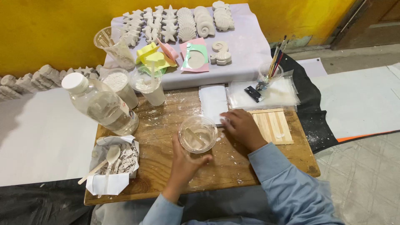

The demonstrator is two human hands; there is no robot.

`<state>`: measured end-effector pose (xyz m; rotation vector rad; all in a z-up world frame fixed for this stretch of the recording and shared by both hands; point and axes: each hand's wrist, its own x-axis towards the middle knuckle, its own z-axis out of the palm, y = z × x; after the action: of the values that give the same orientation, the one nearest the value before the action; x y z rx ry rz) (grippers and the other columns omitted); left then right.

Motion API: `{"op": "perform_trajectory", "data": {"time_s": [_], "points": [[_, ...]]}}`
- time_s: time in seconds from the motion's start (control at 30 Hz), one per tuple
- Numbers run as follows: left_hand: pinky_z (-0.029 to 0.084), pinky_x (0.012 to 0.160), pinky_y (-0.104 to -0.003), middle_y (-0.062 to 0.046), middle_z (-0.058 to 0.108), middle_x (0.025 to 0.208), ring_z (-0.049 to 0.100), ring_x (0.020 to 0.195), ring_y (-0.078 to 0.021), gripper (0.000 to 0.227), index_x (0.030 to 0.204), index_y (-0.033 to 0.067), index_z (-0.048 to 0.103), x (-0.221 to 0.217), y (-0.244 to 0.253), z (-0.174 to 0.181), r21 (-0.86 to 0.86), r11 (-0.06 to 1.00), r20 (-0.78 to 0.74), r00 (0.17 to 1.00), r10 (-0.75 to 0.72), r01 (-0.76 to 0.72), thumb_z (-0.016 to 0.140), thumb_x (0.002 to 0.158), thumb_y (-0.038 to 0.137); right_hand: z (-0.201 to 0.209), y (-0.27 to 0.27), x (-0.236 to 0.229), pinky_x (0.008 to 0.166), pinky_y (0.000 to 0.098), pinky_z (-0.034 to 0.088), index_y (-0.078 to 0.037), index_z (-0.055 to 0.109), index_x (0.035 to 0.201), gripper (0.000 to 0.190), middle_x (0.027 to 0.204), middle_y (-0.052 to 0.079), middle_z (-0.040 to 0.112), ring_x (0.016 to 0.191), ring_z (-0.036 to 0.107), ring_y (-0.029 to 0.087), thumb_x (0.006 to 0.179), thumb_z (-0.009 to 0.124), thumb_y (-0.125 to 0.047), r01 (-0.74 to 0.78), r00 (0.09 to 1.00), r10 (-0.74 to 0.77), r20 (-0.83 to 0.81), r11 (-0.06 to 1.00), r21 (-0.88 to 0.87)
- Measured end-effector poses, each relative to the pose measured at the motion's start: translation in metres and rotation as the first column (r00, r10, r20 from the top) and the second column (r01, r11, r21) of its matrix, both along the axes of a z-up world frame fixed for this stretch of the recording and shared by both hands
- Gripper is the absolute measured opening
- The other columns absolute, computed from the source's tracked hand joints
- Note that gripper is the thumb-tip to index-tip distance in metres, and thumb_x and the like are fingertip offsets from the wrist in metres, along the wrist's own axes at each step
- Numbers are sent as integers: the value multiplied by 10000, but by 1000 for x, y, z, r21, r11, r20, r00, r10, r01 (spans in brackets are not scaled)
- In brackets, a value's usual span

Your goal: Prepare a mixture and spoon it into a silicone mold

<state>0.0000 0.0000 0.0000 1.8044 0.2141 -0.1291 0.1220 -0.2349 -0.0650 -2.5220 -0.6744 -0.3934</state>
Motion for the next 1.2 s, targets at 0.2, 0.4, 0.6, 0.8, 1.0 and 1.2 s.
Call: {"op": "perform_trajectory", "data": {"time_s": [0.2, 0.4, 0.6, 0.8, 1.0, 1.2], "points": [[464, 1118, -551, -289, 581, 1362, 559, 1309, -486, 1239, 1519, -4, 332, 47, -2, -22, -78, 981, 333, 932, -143, 178, 1030, 547, 317, -38, -1, 11, 941, 414, 492, -252, 728, 1105, 181, 1079, 8, 708, 1146, 667, 251, 973, 642, -340, 16, 995, 2, 101, 983, -183], [500, 1071, -493, -293, 614, 1274, 604, 1252, -421, 1152, 1501, -35, 369, 101, 16, -58, -186, 976, 614, 789, 24, 115, 1015, 573, 187, 44, 8, 30, 938, 470, 542, -147, 742, 1162, 234, 1048, 134, 730, 1065, 691, 369, 1009, 651, -300, 8, 999, -11, 36, 996, 90], [630, 843, -336, -231, 573, 1238, 627, 1162, -299, 1054, 1474, -48, 349, 123, 25, -92, -331, 943, 716, 659, 232, 28, 977, 631, 38, 115, 44, 124, 850, 423, 567, -123, 740, 1149, 215, 965, 116, 700, 960, 717, 295, 1027, 681, -289, -50, 985, 44, 165, 998, 32], [636, 808, -375, -234, 574, 1180, 650, 1115, -341, 1015, 1405, -74, 412, 130, 38, -64, -181, 981, 849, 493, 189, -64, 991, 580, 47, 106, 126, 208, 819, 430, 601, -178, 666, 1264, 353, 1039, 92, 673, 959, 742, 302, 966, 710, -363, 13, 1000, -13, 14, 1000, -14], [620, 854, -420, -236, 616, 1188, 683, 1107, -378, 1055, 1405, -57, 463, 132, 28, -77, -179, 966, 842, 479, 248, -186, 1021, 538, 163, 76, 175, 269, 843, 507, 591, -109, 689, 1046, 251, 1027, 147, 635, 995, 718, 416, 968, 683, -347, 94, 995, -95, -37, 995, -22], [605, 928, -408, -185, 613, 1202, 689, 1095, -341, 947, 1415, -30, 500, 129, 24, -74, -109, 954, 853, 466, 234, -280, 954, 620, 212, 67, 147, 314, 760, 348, 573, -209, 618, 860, 157, 580, -70, 672, 729, 765, 167, 843, 639, -364, 273, 947, -219, -235, 934, 230]]}}
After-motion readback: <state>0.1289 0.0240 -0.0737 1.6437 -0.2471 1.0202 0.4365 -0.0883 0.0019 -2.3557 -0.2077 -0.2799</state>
